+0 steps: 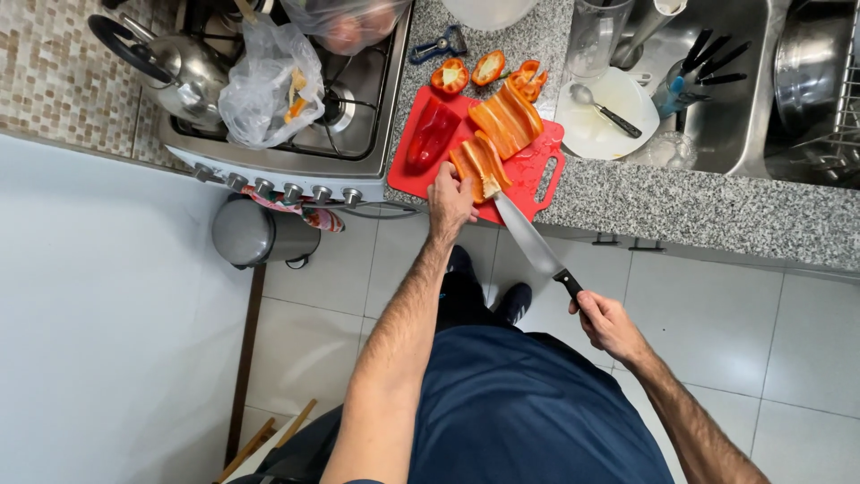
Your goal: Washing and cutting a red bell pepper on a cutting board in a kitchen.
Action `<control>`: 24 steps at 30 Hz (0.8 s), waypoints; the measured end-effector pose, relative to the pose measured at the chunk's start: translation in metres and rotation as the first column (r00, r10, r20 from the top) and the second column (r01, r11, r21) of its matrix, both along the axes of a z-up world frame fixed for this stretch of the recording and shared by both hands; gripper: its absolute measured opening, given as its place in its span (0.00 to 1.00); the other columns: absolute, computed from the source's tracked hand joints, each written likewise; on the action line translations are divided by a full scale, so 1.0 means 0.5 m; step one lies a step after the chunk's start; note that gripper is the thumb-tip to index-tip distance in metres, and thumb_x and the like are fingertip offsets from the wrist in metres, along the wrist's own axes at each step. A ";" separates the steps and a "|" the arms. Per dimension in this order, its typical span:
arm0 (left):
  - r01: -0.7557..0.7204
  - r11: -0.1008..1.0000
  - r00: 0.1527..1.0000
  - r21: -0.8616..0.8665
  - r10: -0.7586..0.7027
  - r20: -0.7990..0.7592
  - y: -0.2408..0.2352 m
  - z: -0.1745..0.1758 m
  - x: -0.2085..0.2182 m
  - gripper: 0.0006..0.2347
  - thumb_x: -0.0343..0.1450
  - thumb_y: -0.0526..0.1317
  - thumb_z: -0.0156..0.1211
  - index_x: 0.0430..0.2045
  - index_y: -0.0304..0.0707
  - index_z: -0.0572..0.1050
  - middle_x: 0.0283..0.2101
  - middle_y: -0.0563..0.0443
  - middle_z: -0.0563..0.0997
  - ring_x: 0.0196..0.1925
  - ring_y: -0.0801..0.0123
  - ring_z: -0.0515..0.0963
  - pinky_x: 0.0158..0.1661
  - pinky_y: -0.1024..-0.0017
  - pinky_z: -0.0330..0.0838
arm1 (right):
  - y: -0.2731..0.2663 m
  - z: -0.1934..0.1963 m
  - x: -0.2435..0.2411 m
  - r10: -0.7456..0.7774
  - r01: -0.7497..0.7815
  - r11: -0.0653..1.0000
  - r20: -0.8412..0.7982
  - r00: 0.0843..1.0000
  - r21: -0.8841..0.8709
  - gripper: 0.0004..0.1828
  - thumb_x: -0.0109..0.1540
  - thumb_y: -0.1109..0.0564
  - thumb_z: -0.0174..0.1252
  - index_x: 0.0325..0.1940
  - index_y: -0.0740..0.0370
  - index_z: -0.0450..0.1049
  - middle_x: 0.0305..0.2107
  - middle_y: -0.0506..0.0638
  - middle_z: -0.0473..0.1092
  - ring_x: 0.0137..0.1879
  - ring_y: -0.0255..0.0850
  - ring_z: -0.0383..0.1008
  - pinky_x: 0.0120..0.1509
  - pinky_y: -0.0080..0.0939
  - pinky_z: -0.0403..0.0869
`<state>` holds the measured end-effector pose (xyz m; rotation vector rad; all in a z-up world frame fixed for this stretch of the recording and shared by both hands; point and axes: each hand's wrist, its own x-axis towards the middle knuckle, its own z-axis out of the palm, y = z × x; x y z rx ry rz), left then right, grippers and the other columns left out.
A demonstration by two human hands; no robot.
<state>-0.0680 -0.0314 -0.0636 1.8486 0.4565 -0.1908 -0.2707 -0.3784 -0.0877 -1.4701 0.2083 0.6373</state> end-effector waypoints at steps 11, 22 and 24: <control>-0.026 0.999 0.999 -0.040 0.025 -0.027 -0.015 0.024 -0.008 0.10 0.80 0.36 0.53 0.49 0.24 0.67 0.26 0.27 0.86 0.16 0.49 0.86 0.14 0.67 0.86 | 0.019 0.009 0.018 -0.012 0.014 0.998 -0.046 0.999 0.053 0.24 0.82 0.48 0.43 0.43 0.68 0.73 0.12 0.47 0.55 0.12 0.34 0.54 0.12 0.35 0.59; 0.059 0.996 0.998 -0.066 -0.059 -0.011 -0.009 0.017 -0.012 0.10 0.81 0.36 0.53 0.50 0.25 0.66 0.24 0.27 0.85 0.17 0.50 0.86 0.16 0.67 0.86 | 0.021 0.015 0.045 -0.006 0.007 0.999 -0.036 0.999 0.043 0.24 0.82 0.48 0.44 0.44 0.68 0.73 0.13 0.46 0.55 0.13 0.33 0.54 0.13 0.35 0.58; 0.066 0.996 0.998 -0.063 -0.065 0.004 -0.005 0.013 -0.007 0.10 0.82 0.36 0.52 0.50 0.24 0.66 0.24 0.26 0.84 0.17 0.50 0.86 0.15 0.67 0.86 | 0.021 0.001 0.056 0.004 -0.004 1.000 -0.021 1.000 0.021 0.23 0.82 0.49 0.44 0.42 0.67 0.74 0.13 0.47 0.56 0.12 0.35 0.57 0.13 0.35 0.59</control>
